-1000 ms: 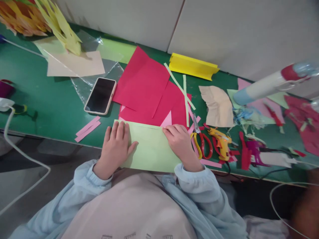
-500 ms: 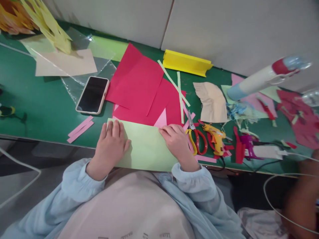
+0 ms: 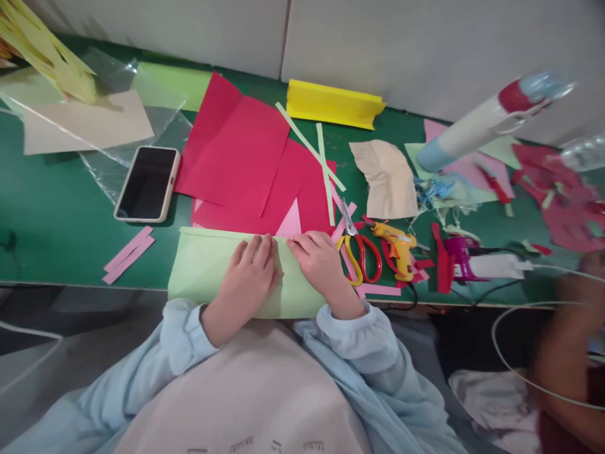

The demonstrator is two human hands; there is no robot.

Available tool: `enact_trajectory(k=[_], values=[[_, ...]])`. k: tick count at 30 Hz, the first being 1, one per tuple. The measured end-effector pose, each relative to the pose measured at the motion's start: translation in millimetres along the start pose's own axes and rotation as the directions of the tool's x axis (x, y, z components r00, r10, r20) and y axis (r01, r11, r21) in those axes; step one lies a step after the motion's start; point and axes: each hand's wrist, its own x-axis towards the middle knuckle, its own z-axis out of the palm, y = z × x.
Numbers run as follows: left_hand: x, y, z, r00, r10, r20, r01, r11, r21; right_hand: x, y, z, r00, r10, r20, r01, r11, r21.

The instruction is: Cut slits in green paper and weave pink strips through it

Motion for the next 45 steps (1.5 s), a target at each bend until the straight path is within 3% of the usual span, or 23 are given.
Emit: enact_trajectory(k=[5, 11, 22, 29, 38, 45], values=[[-6, -7, 6.2, 1.0, 0.007, -0.021, -0.007, 1.0, -0.004, 0, -2, 2, 0.999, 0.01, 0.032, -0.011, 0.999, 0.032], [-16, -13, -4.1, 1.0, 0.01, 0.015, -0.01, 1.0, 0.007, -7, 7, -9, 0.999, -0.028, 0.02, 0.028, 0.999, 0.038], [0, 0, 2.7, 0.996, 0.076, 0.056, -0.082, 0.991, 0.105, -23, 18, -18, 0.997, -0.073, -0.002, 0.072, 0.993, -0.094], [-2, -2, 4.4, 0.996, 0.088, -0.011, -0.085, 0.988, 0.127, -25, 18, -16, 0.995, -0.104, -0.01, 0.102, 0.987, -0.125], [-1, 1, 3.5, 0.997, 0.074, 0.014, -0.075, 0.987, 0.142, -23, 17, -17, 0.993, -0.112, -0.048, 0.107, 0.99, -0.093], [0, 1, 2.4, 0.998, 0.051, 0.047, -0.057, 0.99, 0.13, -24, 17, -15, 0.997, -0.079, 0.009, 0.079, 0.996, -0.051]])
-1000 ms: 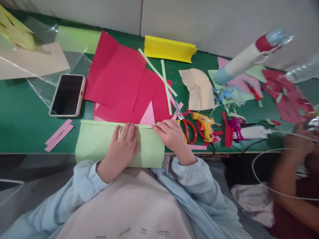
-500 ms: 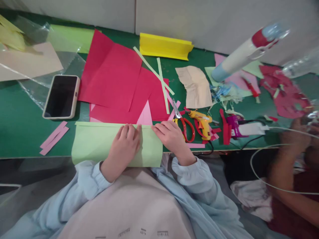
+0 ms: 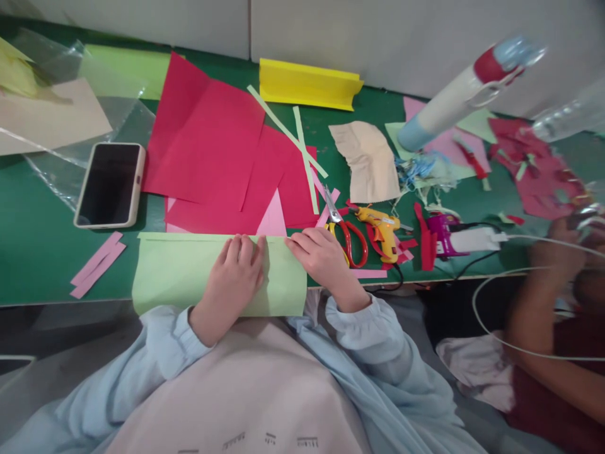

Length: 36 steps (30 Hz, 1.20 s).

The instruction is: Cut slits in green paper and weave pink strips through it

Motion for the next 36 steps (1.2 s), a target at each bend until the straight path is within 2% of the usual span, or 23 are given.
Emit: enact_trajectory(k=[6, 10, 13, 17, 22, 28, 36], values=[[6, 4, 3.0, 1.0, -0.015, -0.014, 0.014, 0.999, -0.038, 0, -1, 3, 1.0, -0.001, -0.015, 0.0, 1.0, -0.029], [11, 6, 1.0, 1.0, -0.01, 0.012, 0.01, 1.0, -0.013, -2, 2, 1, 0.999, 0.041, 0.012, -0.041, 0.999, 0.019], [12, 7, -1.9, 1.0, -0.005, 0.027, 0.005, 1.0, 0.016, -6, 8, -4, 0.998, 0.067, -0.018, -0.066, 0.997, 0.028], [10, 10, -4.2, 1.0, -0.015, 0.017, 0.015, 1.0, -0.015, -13, 15, -9, 0.998, 0.034, -0.059, -0.036, 0.999, -0.032], [13, 17, 0.2, 0.998, 0.056, -0.033, -0.059, 0.994, -0.09, -13, 14, -9, 1.0, 0.007, -0.026, -0.009, 0.998, -0.063], [17, 19, 6.6, 0.995, 0.088, -0.045, -0.091, 0.994, -0.066, -12, 14, -10, 0.999, -0.015, -0.04, 0.012, 0.997, -0.081], [23, 20, 0.8, 0.997, 0.082, -0.008, -0.082, 0.996, -0.047, -11, 12, -12, 0.996, 0.027, 0.09, -0.024, 0.999, -0.03]])
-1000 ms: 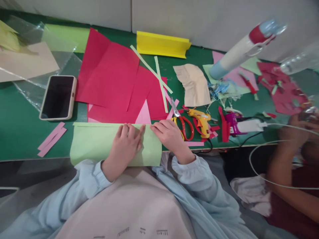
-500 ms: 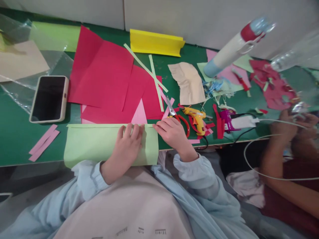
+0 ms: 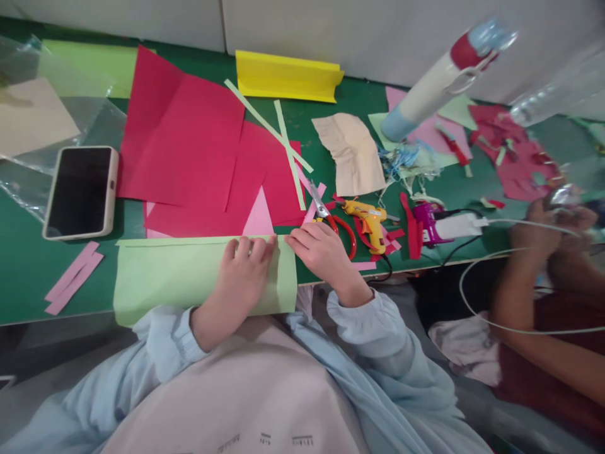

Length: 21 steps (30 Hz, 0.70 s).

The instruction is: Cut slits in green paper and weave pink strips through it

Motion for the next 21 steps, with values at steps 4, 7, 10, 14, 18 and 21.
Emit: enact_trajectory(k=[4, 7, 10, 14, 18, 21], values=[[1, 0, -2.4, 1.0, -0.021, 0.014, 0.022, 0.999, -0.037, -4, -5, -5, 0.998, 0.05, 0.048, -0.052, 0.997, 0.048], [1, 0, -2.5, 1.0, 0.006, 0.0, -0.006, 1.0, -0.009, -12, -11, -10, 0.996, 0.088, -0.002, -0.088, 0.996, 0.028], [0, 1, -3.0, 0.999, 0.035, -0.012, -0.034, 0.998, 0.051, -19, -19, -13, 0.985, 0.156, -0.07, -0.154, 0.988, 0.032], [0, 1, -4.4, 1.0, 0.03, -0.003, -0.03, 0.998, 0.058, -19, -29, -12, 0.941, 0.332, -0.061, -0.331, 0.943, 0.038], [0, 1, -4.9, 1.0, 0.026, 0.002, -0.026, 0.998, 0.062, -14, -35, -8, 0.916, 0.401, 0.021, -0.401, 0.916, 0.016], [0, 1, -5.0, 0.999, 0.037, 0.002, -0.037, 0.997, 0.064, -14, -37, -6, 0.91, 0.411, 0.052, -0.411, 0.911, 0.003]])
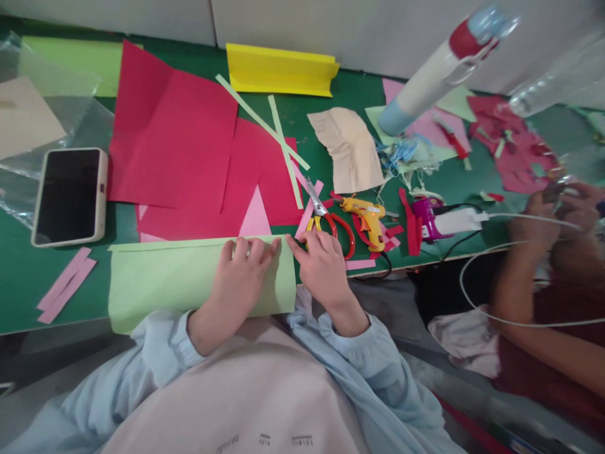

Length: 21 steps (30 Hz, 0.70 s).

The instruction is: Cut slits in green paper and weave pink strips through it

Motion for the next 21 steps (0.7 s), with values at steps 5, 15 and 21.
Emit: enact_trajectory(k=[5, 15, 21], values=[[-1, -1, 1.1, 1.0, -0.01, 0.003, 0.01, 0.999, -0.043, -5, -1, 2, 0.999, 0.037, -0.019, -0.037, 0.999, 0.019], [-1, -1, 2.4, 1.0, 0.006, -0.003, -0.006, 1.0, 0.01, -14, -13, -1, 0.992, 0.051, -0.116, -0.047, 0.998, 0.036], [-1, -1, 2.6, 1.0, -0.006, 0.011, 0.006, 1.0, 0.003, -8, -24, 1, 0.986, 0.151, -0.073, -0.147, 0.988, 0.05]])
